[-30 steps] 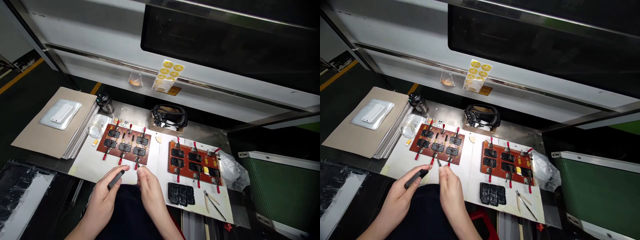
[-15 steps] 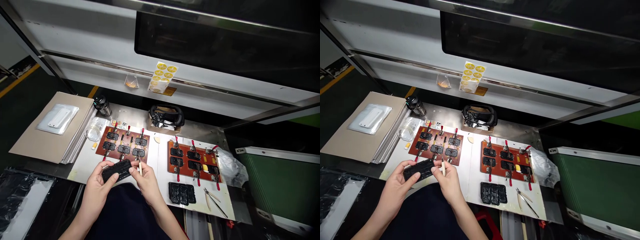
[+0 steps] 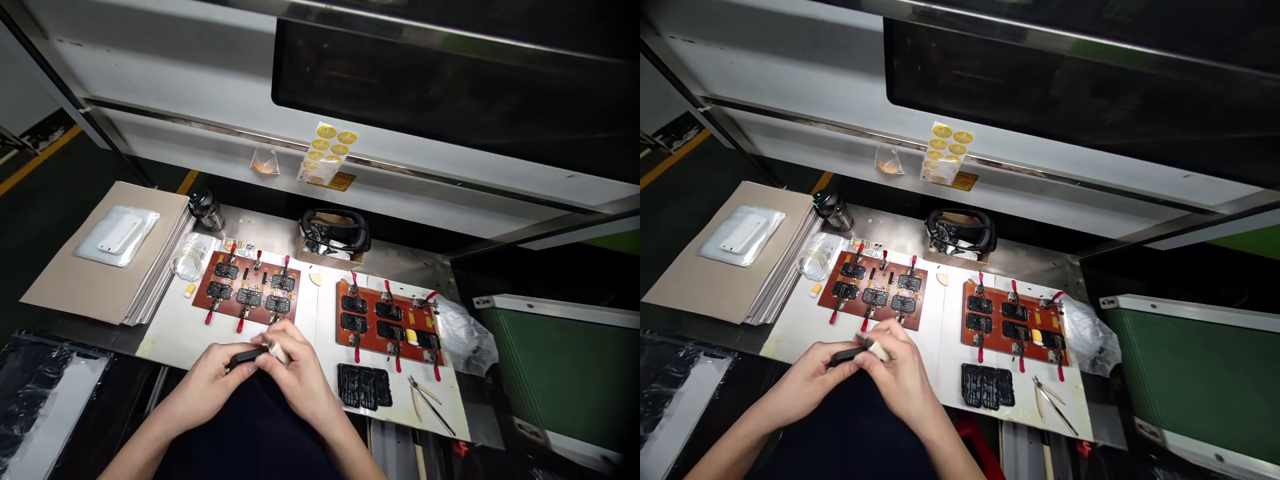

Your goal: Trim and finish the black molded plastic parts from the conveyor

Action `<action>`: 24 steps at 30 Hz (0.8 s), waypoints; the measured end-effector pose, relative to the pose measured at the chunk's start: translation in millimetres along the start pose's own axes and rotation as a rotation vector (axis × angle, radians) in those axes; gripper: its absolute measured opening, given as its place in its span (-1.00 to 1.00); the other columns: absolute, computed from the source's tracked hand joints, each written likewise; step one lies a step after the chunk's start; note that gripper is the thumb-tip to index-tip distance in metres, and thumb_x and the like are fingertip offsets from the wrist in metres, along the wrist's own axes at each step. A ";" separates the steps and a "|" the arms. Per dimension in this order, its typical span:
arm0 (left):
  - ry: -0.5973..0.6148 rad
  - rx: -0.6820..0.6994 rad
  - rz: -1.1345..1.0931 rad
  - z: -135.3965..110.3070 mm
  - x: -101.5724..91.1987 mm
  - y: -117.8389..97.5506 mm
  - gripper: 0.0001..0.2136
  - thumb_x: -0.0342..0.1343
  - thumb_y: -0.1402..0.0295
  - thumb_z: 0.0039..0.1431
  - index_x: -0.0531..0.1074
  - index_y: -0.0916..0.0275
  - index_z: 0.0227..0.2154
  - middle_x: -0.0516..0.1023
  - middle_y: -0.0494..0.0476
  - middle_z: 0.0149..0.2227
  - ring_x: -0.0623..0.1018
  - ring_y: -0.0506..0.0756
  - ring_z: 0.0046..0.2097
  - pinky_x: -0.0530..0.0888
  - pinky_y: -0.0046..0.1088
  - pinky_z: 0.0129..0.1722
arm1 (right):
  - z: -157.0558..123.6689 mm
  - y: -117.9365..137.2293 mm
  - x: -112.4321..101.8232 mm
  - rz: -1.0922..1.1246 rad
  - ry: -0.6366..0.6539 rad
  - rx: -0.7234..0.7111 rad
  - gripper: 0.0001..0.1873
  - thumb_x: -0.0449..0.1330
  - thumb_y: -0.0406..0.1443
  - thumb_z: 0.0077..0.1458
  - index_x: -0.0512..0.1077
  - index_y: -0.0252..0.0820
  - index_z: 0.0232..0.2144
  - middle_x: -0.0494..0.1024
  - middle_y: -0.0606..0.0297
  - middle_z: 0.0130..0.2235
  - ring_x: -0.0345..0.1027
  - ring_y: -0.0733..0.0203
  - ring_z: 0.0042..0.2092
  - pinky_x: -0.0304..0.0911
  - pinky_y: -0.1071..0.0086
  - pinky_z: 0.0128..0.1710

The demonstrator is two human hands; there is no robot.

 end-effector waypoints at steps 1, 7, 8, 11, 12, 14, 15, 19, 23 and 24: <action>-0.054 -0.004 -0.019 0.9 1.2 3.4 -0.71 0.05 0.21 0.33 0.55 0.13 0.00 0.64 0.09 -0.05 0.58 0.18 0.02 0.47 -0.34 0.09 | -2.7 -1.8 0.9 0.010 -0.085 0.013 -0.69 0.12 -0.04 0.31 0.45 -0.10 -0.10 0.40 0.22 -0.10 0.33 0.16 -0.09 0.25 0.35 -0.08; -0.286 -0.043 -0.012 0.3 5.4 11.3 -0.63 -0.01 0.31 0.32 0.45 0.17 0.14 0.65 0.11 -0.18 0.61 0.15 -0.13 0.52 -0.35 -0.04 | -19.9 -0.6 32.3 -0.120 0.050 0.173 -0.54 -0.19 -0.08 0.44 0.30 -0.14 -0.40 0.35 0.37 -0.45 0.17 0.29 -0.43 0.01 0.40 -0.40; -0.292 -0.040 -0.032 0.0 6.4 9.5 -0.62 -0.02 0.32 0.32 0.44 0.18 0.15 0.64 0.12 -0.19 0.60 0.13 -0.16 0.53 -0.37 -0.09 | -21.2 1.2 37.6 -0.156 0.078 0.181 -0.56 -0.17 -0.09 0.44 0.32 -0.14 -0.37 0.37 0.38 -0.45 0.17 0.30 -0.45 -0.02 0.39 -0.41; -0.308 -0.019 -0.070 -0.8 8.8 4.7 -0.63 -0.01 0.31 0.32 0.45 0.19 0.13 0.62 0.15 -0.05 0.60 0.09 -0.15 0.52 -0.42 -0.10 | -21.8 4.4 46.6 -0.229 0.077 0.182 -0.61 -0.15 -0.10 0.43 0.36 -0.12 -0.28 0.44 0.36 -0.41 0.21 0.29 -0.45 -0.03 0.39 -0.40; -0.313 -0.014 -0.072 -1.0 9.4 4.2 -0.64 -0.01 0.33 0.31 0.45 0.19 0.12 0.62 0.15 -0.03 0.60 0.09 -0.14 0.52 -0.43 -0.09 | -21.4 4.3 47.6 -0.243 0.069 0.183 -0.62 -0.15 -0.10 0.43 0.36 -0.12 -0.27 0.45 0.35 -0.41 0.22 0.29 -0.45 -0.03 0.39 -0.40; -0.311 -0.013 -0.075 -1.2 10.5 5.3 -0.62 -0.02 0.39 0.29 0.44 0.18 0.14 0.62 0.14 -0.04 0.60 0.09 -0.12 0.52 -0.43 -0.06 | -20.7 3.3 47.8 -0.264 0.059 0.188 -0.62 -0.16 -0.09 0.43 0.35 -0.11 -0.26 0.45 0.35 -0.42 0.22 0.28 -0.46 -0.02 0.39 -0.40; -0.309 -0.016 -0.078 -1.2 10.9 6.4 -0.60 -0.03 0.42 0.28 0.43 0.17 0.14 0.63 0.13 -0.04 0.60 0.09 -0.10 0.51 -0.42 -0.04 | -20.5 2.7 47.5 -0.269 0.058 0.193 -0.62 -0.16 -0.09 0.43 0.35 -0.11 -0.26 0.45 0.35 -0.42 0.22 0.28 -0.46 -0.02 0.40 -0.41; -0.323 -0.045 -0.105 -0.6 11.0 10.3 -0.62 0.00 0.40 0.29 0.43 0.16 0.14 0.61 0.14 0.02 0.61 0.10 -0.03 0.51 -0.40 0.01 | -20.7 2.9 46.6 -0.297 0.067 0.208 -0.61 -0.17 -0.07 0.43 0.34 -0.10 -0.27 0.43 0.37 -0.44 0.18 0.30 -0.49 -0.04 0.40 -0.43; -0.353 -0.048 -0.122 0.0 10.3 9.7 -0.65 0.02 0.32 0.32 0.45 0.17 0.12 0.57 0.16 0.09 0.60 0.11 0.01 0.52 -0.39 0.04 | -20.1 4.8 46.9 -0.337 0.058 0.202 -0.58 -0.17 -0.06 0.43 0.33 -0.12 -0.32 0.40 0.38 -0.48 0.12 0.32 -0.52 -0.10 0.37 -0.46; -0.359 -0.043 -0.120 0.0 10.4 9.3 -0.65 0.03 0.31 0.32 0.45 0.17 0.12 0.56 0.16 0.11 0.59 0.12 0.05 0.50 -0.38 0.08 | -19.8 4.7 47.1 -0.345 0.053 0.203 -0.58 -0.16 -0.06 0.43 0.33 -0.12 -0.33 0.39 0.38 -0.49 0.12 0.32 -0.53 -0.11 0.37 -0.46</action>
Point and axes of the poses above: each hand's wrist, its own z-axis towards the middle knuckle, its own x-axis out of the palm, y = z × x, the point moved 3 cm from there along z, towards the middle knuckle
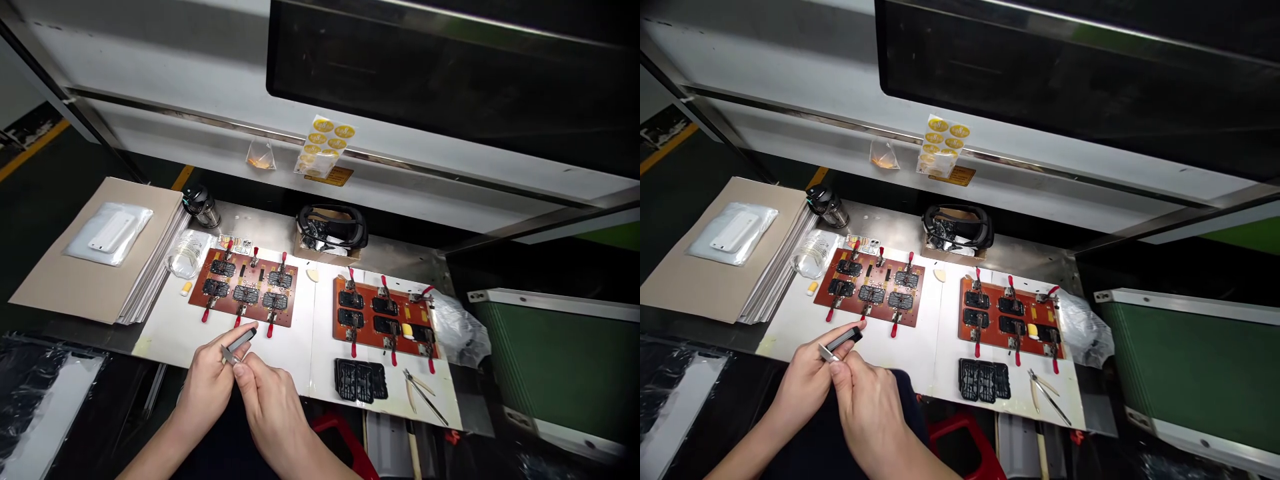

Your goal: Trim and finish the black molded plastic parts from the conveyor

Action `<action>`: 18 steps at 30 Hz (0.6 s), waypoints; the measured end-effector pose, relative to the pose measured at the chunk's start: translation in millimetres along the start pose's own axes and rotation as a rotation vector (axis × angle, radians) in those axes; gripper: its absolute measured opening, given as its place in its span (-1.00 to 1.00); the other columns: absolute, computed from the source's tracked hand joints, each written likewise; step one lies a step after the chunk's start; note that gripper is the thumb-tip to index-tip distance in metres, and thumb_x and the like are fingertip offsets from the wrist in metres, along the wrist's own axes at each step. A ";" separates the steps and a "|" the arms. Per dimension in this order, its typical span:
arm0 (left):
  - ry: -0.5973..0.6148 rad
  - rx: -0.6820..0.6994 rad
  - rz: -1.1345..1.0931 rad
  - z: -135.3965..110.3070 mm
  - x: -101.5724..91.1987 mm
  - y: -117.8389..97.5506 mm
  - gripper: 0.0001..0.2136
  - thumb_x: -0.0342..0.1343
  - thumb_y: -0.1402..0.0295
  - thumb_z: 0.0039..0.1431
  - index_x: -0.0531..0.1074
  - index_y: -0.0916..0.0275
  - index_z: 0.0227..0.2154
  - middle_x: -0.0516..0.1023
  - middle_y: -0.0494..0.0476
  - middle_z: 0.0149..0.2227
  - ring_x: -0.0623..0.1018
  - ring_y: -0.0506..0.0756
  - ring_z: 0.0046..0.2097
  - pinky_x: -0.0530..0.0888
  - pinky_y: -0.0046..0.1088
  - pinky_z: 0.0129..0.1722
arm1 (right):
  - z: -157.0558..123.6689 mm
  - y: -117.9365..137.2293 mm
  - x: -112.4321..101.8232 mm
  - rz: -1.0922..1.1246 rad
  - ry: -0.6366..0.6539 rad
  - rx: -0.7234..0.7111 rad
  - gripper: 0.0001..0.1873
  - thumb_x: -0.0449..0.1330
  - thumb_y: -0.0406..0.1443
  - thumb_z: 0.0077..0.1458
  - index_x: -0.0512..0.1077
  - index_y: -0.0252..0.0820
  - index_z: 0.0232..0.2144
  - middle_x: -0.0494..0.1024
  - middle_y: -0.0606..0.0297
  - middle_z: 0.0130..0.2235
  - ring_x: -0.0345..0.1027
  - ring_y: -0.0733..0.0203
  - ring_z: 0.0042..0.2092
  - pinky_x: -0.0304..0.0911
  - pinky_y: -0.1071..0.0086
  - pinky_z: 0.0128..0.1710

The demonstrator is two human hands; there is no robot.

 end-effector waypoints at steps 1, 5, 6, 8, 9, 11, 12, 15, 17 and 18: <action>-0.006 0.004 0.000 -0.2 0.3 -0.1 -0.65 0.04 0.30 0.32 0.45 0.18 0.12 0.56 0.16 0.12 0.57 0.13 0.09 0.49 -0.36 0.11 | 0.4 -0.1 0.2 -0.005 -0.004 0.002 -0.58 -0.16 -0.06 0.43 0.33 -0.12 -0.33 0.39 0.38 -0.50 0.12 0.32 -0.53 -0.12 0.37 -0.47; -0.025 0.002 0.009 -1.3 1.8 1.5 -0.64 0.05 0.24 0.33 0.45 0.18 0.13 0.55 0.18 0.12 0.53 0.17 0.15 0.46 -0.31 0.17 | 2.3 -1.1 1.6 -0.028 -0.013 -0.002 -0.58 -0.17 -0.07 0.43 0.34 -0.12 -0.33 0.38 0.39 -0.51 0.11 0.31 -0.54 -0.14 0.35 -0.47; -0.033 0.001 0.014 -1.6 2.0 1.9 -0.63 0.05 0.22 0.33 0.45 0.18 0.13 0.55 0.18 0.12 0.53 0.18 0.15 0.46 -0.29 0.17 | 2.6 -1.4 1.8 -0.033 -0.016 -0.004 -0.58 -0.17 -0.07 0.43 0.34 -0.11 -0.32 0.39 0.39 -0.51 0.12 0.30 -0.54 -0.13 0.36 -0.47; -0.050 0.000 0.024 -1.9 1.8 2.1 -0.62 0.05 0.21 0.33 0.45 0.19 0.13 0.55 0.19 0.12 0.53 0.20 0.14 0.46 -0.27 0.17 | 2.9 -1.4 1.8 -0.031 -0.015 -0.013 -0.58 -0.18 -0.07 0.43 0.33 -0.11 -0.32 0.40 0.38 -0.49 0.16 0.29 -0.52 -0.11 0.37 -0.46; -0.057 -0.002 0.026 -1.9 1.5 1.8 -0.63 0.06 0.21 0.33 0.45 0.19 0.13 0.56 0.20 0.11 0.54 0.20 0.13 0.47 -0.26 0.17 | 2.9 -1.0 1.7 -0.023 -0.012 -0.021 -0.59 -0.17 -0.08 0.43 0.33 -0.11 -0.32 0.41 0.38 -0.48 0.19 0.29 -0.51 -0.09 0.37 -0.46; -0.064 -0.004 0.022 -1.7 0.8 0.7 -0.64 0.06 0.25 0.32 0.46 0.19 0.12 0.57 0.19 0.10 0.56 0.20 0.11 0.47 -0.25 0.17 | 2.9 0.3 1.2 -0.003 -0.005 -0.037 -0.60 -0.17 -0.09 0.44 0.33 -0.11 -0.31 0.43 0.37 -0.46 0.21 0.29 -0.50 -0.06 0.39 -0.45; -0.066 -0.002 0.018 -1.5 0.4 -0.1 -0.64 0.06 0.27 0.31 0.47 0.19 0.12 0.57 0.19 0.10 0.56 0.20 0.11 0.47 -0.25 0.17 | 2.9 1.0 1.0 0.005 -0.004 -0.041 -0.61 -0.17 -0.10 0.44 0.34 -0.11 -0.30 0.44 0.37 -0.46 0.21 0.29 -0.49 -0.05 0.39 -0.44; -0.067 0.008 -0.003 -0.8 -0.4 -1.8 -0.64 0.07 0.33 0.28 0.47 0.18 0.11 0.57 0.16 0.11 0.55 0.19 0.13 0.49 -0.29 0.16 | 2.9 2.9 0.8 0.007 -0.009 -0.035 -0.60 -0.16 -0.10 0.43 0.34 -0.11 -0.31 0.43 0.37 -0.46 0.20 0.29 -0.50 -0.06 0.40 -0.45; -0.061 0.012 -0.017 -0.4 -0.4 -1.9 -0.63 0.07 0.36 0.27 0.47 0.17 0.12 0.56 0.14 0.12 0.53 0.19 0.15 0.49 -0.31 0.16 | 2.7 3.5 1.1 0.008 -0.008 -0.032 -0.60 -0.16 -0.10 0.43 0.33 -0.12 -0.33 0.41 0.37 -0.47 0.18 0.29 -0.50 -0.06 0.40 -0.46; -0.058 0.013 -0.022 -0.4 -0.3 -1.6 -0.63 0.06 0.37 0.27 0.47 0.16 0.12 0.56 0.14 0.12 0.53 0.18 0.16 0.49 -0.31 0.16 | 2.6 3.7 1.2 0.012 -0.006 -0.032 -0.60 -0.16 -0.10 0.43 0.33 -0.12 -0.34 0.40 0.37 -0.48 0.17 0.30 -0.51 -0.07 0.40 -0.46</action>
Point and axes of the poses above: each hand's wrist, its own z-axis towards the middle knuckle, its own x-axis out of the palm, y = z × x, the point moved 3 cm from there along z, towards the middle knuckle
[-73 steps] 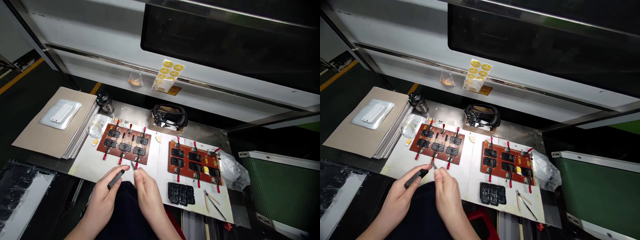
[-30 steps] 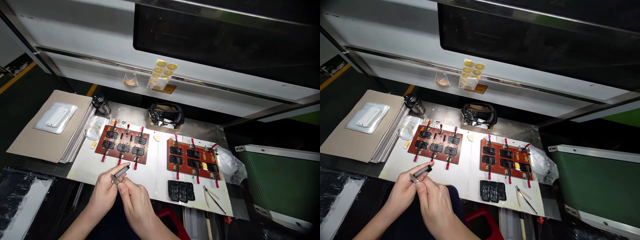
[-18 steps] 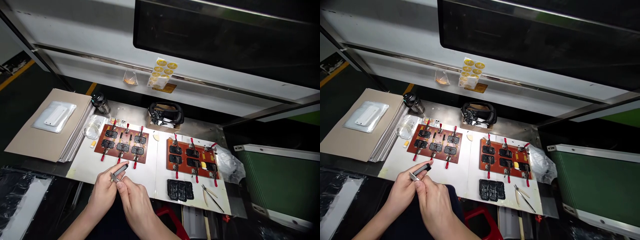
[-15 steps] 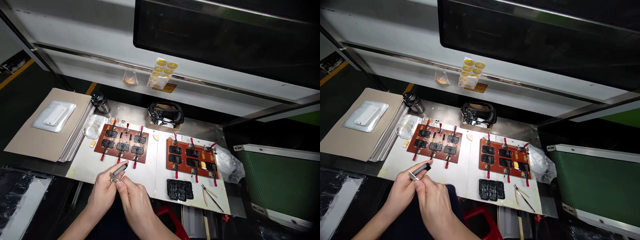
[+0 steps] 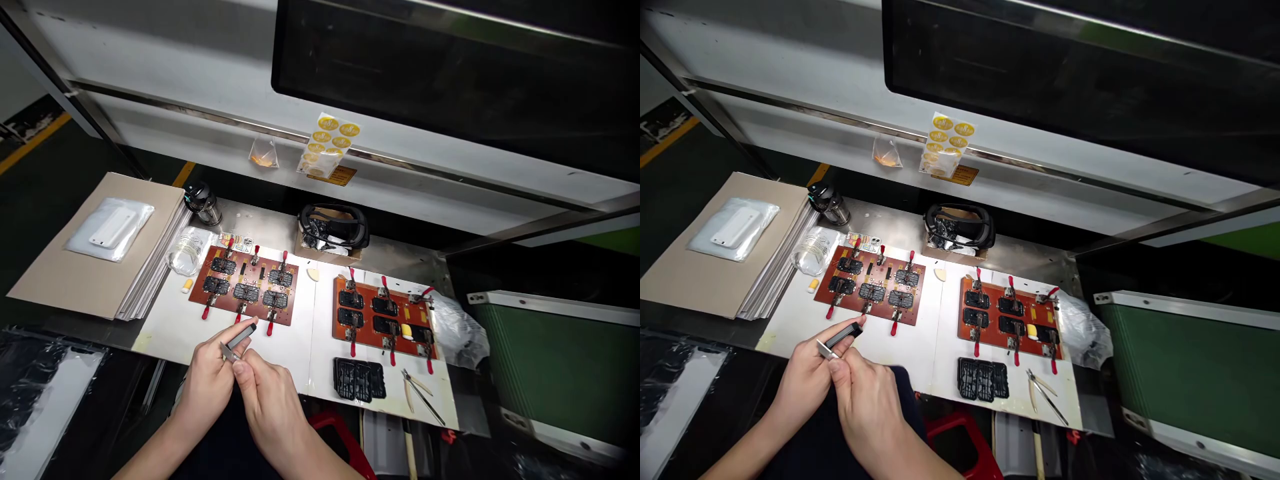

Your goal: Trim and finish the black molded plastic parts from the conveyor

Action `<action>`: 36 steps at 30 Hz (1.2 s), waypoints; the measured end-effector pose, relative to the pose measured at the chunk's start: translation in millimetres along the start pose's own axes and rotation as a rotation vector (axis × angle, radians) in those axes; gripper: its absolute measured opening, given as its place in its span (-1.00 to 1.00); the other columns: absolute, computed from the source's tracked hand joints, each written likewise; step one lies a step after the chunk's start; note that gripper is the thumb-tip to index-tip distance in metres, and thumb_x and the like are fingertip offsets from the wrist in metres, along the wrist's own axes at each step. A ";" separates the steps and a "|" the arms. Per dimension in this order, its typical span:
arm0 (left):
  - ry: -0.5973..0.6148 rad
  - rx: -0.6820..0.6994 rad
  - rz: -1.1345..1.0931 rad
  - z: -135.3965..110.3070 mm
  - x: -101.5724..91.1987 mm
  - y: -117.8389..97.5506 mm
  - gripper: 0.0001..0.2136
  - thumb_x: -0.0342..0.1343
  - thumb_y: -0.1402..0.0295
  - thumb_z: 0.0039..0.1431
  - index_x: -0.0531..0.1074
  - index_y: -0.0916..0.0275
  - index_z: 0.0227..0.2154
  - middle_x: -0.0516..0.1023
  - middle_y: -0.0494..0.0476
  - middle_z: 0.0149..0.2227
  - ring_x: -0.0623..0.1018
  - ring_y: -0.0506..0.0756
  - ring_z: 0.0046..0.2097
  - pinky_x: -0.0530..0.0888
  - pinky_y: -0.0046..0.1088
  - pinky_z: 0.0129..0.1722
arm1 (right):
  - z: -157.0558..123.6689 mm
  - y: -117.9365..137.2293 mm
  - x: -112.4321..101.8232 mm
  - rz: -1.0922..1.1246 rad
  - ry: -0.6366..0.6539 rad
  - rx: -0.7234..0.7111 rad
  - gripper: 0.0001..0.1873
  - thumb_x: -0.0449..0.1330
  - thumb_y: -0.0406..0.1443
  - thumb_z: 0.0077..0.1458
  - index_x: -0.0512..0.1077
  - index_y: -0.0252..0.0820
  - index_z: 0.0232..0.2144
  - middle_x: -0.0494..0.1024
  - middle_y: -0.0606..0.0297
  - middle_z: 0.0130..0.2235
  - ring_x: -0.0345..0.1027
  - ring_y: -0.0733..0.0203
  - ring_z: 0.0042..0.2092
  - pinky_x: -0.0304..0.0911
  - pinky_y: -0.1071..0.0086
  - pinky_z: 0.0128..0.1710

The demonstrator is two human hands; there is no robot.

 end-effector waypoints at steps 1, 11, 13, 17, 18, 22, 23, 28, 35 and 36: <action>0.004 0.000 -0.005 -0.1 0.1 0.3 -0.63 0.06 0.38 0.27 0.46 0.16 0.12 0.55 0.13 0.13 0.52 0.18 0.16 0.49 -0.31 0.17 | -0.1 0.1 0.0 0.006 0.000 -0.003 -0.60 -0.16 -0.10 0.43 0.32 -0.12 -0.34 0.40 0.37 -0.47 0.16 0.30 -0.50 -0.07 0.40 -0.45; -0.017 -0.017 0.001 -2.0 0.2 2.4 -0.63 0.06 0.38 0.27 0.46 0.15 0.12 0.56 0.13 0.12 0.55 0.19 0.13 0.52 -0.32 0.10 | 0.1 -0.7 1.4 -0.004 -0.008 0.011 -0.59 -0.16 -0.09 0.43 0.31 -0.12 -0.35 0.38 0.38 -0.49 0.12 0.30 -0.52 -0.11 0.37 -0.45; -0.030 -0.020 -0.001 -2.3 0.3 3.0 -0.64 0.06 0.36 0.27 0.48 0.14 0.11 0.57 0.12 0.10 0.56 0.17 0.11 0.52 -0.35 0.08 | 0.3 -1.0 2.5 -0.017 -0.013 0.019 -0.59 -0.17 -0.09 0.43 0.30 -0.11 -0.35 0.36 0.39 -0.51 0.10 0.30 -0.53 -0.13 0.36 -0.46; -0.043 -0.001 -0.005 -3.9 -0.2 2.9 -0.65 0.04 0.36 0.28 0.48 0.12 0.10 0.57 0.09 0.10 0.57 0.14 0.08 0.50 -0.39 0.08 | -0.3 -0.2 3.0 -0.016 -0.028 0.030 -0.60 -0.17 -0.09 0.43 0.27 -0.11 -0.36 0.36 0.39 -0.50 0.10 0.30 -0.53 -0.14 0.36 -0.46; -0.047 0.002 0.005 -4.4 -0.6 2.9 -0.65 0.02 0.36 0.29 0.48 0.11 0.10 0.57 0.08 0.11 0.58 0.13 0.07 0.50 -0.38 0.08 | -0.4 -0.4 2.0 -0.007 -0.038 0.038 -0.60 -0.17 -0.08 0.43 0.26 -0.11 -0.37 0.35 0.39 -0.50 0.08 0.31 -0.53 -0.14 0.36 -0.46; -0.097 -0.002 0.080 -5.7 -3.1 3.5 -0.67 0.03 0.23 0.33 0.49 0.09 0.09 0.58 0.06 0.10 0.57 0.15 0.08 0.48 -0.34 0.11 | 3.3 -11.6 -7.7 0.049 -0.110 0.098 -0.57 -0.16 -0.05 0.42 0.20 -0.11 -0.44 0.27 0.41 -0.54 0.02 0.31 -0.54 -0.15 0.37 -0.48; -0.108 0.007 0.089 -5.9 -3.6 3.5 -0.67 0.04 0.20 0.33 0.50 0.09 0.08 0.58 0.05 0.09 0.56 0.15 0.10 0.47 -0.34 0.14 | 5.6 -17.6 -10.9 0.077 -0.136 0.122 -0.55 -0.16 -0.03 0.42 0.20 -0.12 -0.45 0.27 0.41 -0.54 0.04 0.30 -0.52 -0.14 0.38 -0.49; -0.096 0.012 0.082 -5.2 -3.2 3.9 -0.65 0.06 0.15 0.32 0.51 0.10 0.07 0.58 0.08 0.09 0.51 0.17 0.17 0.39 -0.31 0.23 | 17.5 -49.4 -23.1 0.367 -0.293 0.245 -0.45 -0.16 0.10 0.36 0.25 -0.14 -0.46 0.26 0.36 -0.51 0.14 0.27 -0.47 0.02 0.42 -0.50; 0.099 -0.112 -0.233 3.3 6.4 5.4 -0.57 0.10 0.11 0.30 0.45 0.29 0.09 0.59 0.22 0.05 0.55 0.21 0.09 0.46 -0.27 0.13 | 30.1 -37.9 -28.9 0.535 -0.321 0.032 -0.56 0.20 0.00 0.23 0.38 -0.15 0.00 0.42 0.24 -0.17 0.35 0.19 -0.16 0.29 0.37 -0.13; 0.127 -0.102 -0.238 3.5 7.8 5.1 -0.58 0.10 0.13 0.30 0.44 0.29 0.10 0.59 0.21 0.05 0.55 0.20 0.07 0.45 -0.28 0.13 | 32.8 -35.3 -28.9 0.518 -0.283 -0.002 -0.58 0.21 -0.03 0.23 0.41 -0.14 0.01 0.43 0.23 -0.14 0.35 0.18 -0.11 0.28 0.36 -0.08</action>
Point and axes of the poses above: each hand's wrist, its own z-axis towards the middle knuckle, its own x-axis out of the palm, y = z × x, the point moved 3 cm from there along z, towards the middle knuckle
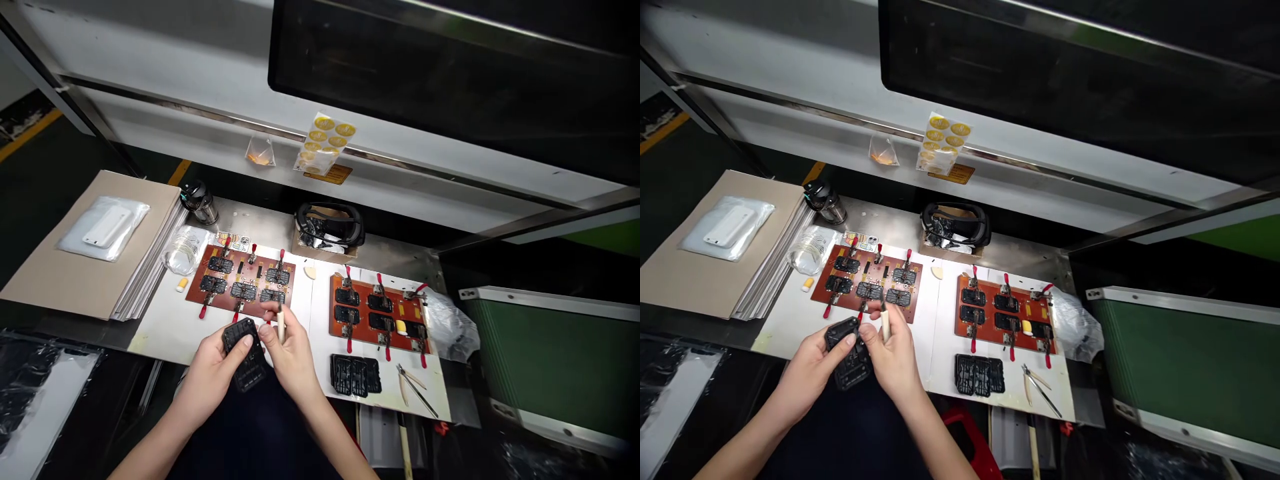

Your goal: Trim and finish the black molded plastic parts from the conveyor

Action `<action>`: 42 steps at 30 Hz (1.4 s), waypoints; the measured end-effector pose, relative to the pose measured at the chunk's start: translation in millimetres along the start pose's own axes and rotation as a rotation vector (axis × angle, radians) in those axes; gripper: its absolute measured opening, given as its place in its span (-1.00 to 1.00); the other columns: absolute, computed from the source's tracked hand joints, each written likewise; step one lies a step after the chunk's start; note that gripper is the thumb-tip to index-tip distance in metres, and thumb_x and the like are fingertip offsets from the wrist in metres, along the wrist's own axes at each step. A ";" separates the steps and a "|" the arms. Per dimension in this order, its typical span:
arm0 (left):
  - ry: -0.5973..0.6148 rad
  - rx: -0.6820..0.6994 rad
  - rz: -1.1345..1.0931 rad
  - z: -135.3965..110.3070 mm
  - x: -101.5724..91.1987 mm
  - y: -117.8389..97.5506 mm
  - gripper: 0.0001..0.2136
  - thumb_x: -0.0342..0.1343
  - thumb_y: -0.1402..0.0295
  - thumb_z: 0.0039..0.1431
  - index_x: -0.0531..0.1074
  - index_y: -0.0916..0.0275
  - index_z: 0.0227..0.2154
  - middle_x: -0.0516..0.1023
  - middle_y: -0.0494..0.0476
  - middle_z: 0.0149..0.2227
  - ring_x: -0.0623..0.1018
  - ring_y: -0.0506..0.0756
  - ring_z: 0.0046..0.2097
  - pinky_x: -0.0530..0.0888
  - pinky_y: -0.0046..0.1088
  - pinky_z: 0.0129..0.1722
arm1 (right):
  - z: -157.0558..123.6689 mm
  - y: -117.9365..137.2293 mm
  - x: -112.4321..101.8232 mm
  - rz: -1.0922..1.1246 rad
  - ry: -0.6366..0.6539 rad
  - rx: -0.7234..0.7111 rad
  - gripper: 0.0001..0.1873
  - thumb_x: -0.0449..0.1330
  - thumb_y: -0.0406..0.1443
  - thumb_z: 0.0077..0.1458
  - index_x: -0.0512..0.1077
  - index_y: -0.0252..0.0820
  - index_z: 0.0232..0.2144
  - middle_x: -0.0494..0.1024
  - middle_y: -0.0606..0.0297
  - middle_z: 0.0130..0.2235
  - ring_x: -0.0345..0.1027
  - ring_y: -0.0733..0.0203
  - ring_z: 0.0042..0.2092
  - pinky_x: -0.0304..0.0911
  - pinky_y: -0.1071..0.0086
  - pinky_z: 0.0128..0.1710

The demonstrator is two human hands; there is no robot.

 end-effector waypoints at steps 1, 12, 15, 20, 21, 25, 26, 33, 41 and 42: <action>0.021 0.009 0.014 -0.1 1.1 0.2 -0.59 0.10 0.14 0.31 0.43 0.28 0.10 0.59 0.19 0.04 0.55 0.18 0.05 0.44 -0.29 0.12 | 2.3 1.2 2.1 -0.020 0.049 -0.019 -0.63 0.22 -0.06 0.23 0.46 -0.14 -0.03 0.45 0.23 -0.14 0.35 0.17 -0.10 0.27 0.36 -0.06; 0.046 -0.121 -0.073 -6.6 -1.3 12.5 -0.60 0.12 0.08 0.28 0.52 0.31 -0.02 0.65 0.24 -0.15 0.60 0.18 -0.13 0.54 -0.25 -0.06 | 15.1 -34.7 -5.1 0.300 -0.253 0.297 -0.40 0.17 0.23 0.09 0.20 -0.14 -0.51 0.00 0.58 -0.65 -0.25 0.45 -0.63 -0.28 0.51 -0.66; -0.003 0.148 0.183 -7.6 -7.9 6.1 -0.74 0.10 0.28 0.33 0.54 0.11 0.01 0.59 0.16 0.00 0.54 0.16 0.05 0.46 -0.22 0.12 | 13.6 -38.7 -14.1 0.249 -0.199 0.314 -0.39 0.20 0.26 0.04 0.25 -0.15 -0.48 0.05 0.56 -0.65 -0.23 0.44 -0.62 -0.28 0.50 -0.67; 0.045 0.760 0.771 -21.4 -7.2 -1.5 -0.25 -0.18 0.81 0.13 0.42 -0.20 0.14 0.21 -0.04 0.34 0.16 0.18 0.35 0.24 -0.06 0.30 | -0.4 -42.1 3.8 0.449 0.294 0.537 -0.43 0.25 0.21 0.05 0.31 -0.16 -0.37 0.04 0.59 -0.61 -0.31 0.46 -0.61 -0.34 0.51 -0.67; 0.077 0.766 0.825 -24.1 -7.9 2.0 -0.21 -0.22 0.83 0.09 0.38 -0.20 0.17 0.11 -0.04 0.38 0.11 0.19 0.38 0.22 -0.03 0.32 | -1.5 -41.9 7.2 0.479 0.339 0.531 -0.46 0.28 0.17 0.05 0.30 -0.16 -0.38 0.02 0.60 -0.61 -0.32 0.46 -0.61 -0.34 0.50 -0.66; -0.035 0.570 0.692 -32.5 -25.0 23.9 -0.35 -0.20 0.71 0.19 0.30 -0.03 0.22 0.08 0.12 0.38 0.12 0.21 0.39 0.22 0.01 0.33 | 2.3 -41.6 8.8 0.315 0.268 0.373 -0.51 0.30 0.07 0.10 0.27 -0.18 -0.46 0.02 0.58 -0.64 -0.26 0.46 -0.60 -0.32 0.47 -0.63; -0.125 0.483 0.537 -33.5 -31.9 29.9 -0.46 -0.17 0.64 0.23 0.31 0.03 0.19 0.15 0.17 0.35 0.18 0.22 0.37 0.30 -0.02 0.29 | 2.8 -41.6 9.0 0.259 0.250 0.338 -0.50 0.29 0.07 0.12 0.25 -0.19 -0.49 0.03 0.56 -0.63 -0.24 0.46 -0.58 -0.30 0.47 -0.60; 0.076 -0.125 -0.045 -21.9 -32.4 65.9 -0.58 0.14 0.13 0.24 0.27 0.19 0.07 0.53 0.22 0.02 0.58 0.18 0.02 0.50 -0.31 0.05 | -0.8 -73.9 24.3 0.051 0.294 0.259 -0.52 0.27 0.08 0.10 0.46 -0.25 -0.39 0.41 0.37 -0.43 0.17 0.34 -0.41 0.12 0.48 -0.40; -0.017 -0.198 0.771 -8.6 -117.2 116.5 -0.63 -0.01 0.18 0.25 0.34 0.22 0.05 0.50 0.05 -0.35 0.52 0.14 -0.31 0.39 -0.34 -0.24 | -3.2 -213.9 -73.4 -0.287 -0.406 0.566 -0.61 0.00 -0.05 0.37 0.39 -0.25 -0.08 0.49 0.28 -0.31 0.39 0.24 -0.34 0.34 0.37 -0.32; -0.007 -0.213 0.826 -7.8 -127.7 124.1 -0.69 -0.02 0.23 0.25 0.36 0.20 0.00 0.46 0.00 -0.42 0.48 0.13 -0.37 0.35 -0.35 -0.28 | -7.9 -231.4 -81.8 -0.324 -0.436 0.614 -0.65 0.05 -0.08 0.36 0.40 -0.26 -0.08 0.50 0.27 -0.28 0.41 0.25 -0.32 0.37 0.34 -0.28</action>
Point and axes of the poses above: each hand's wrist, its own z-axis towards the middle knuckle, its own x-axis out of the palm, y = z × x, the point moved 3 cm from there along z, towards the middle knuckle
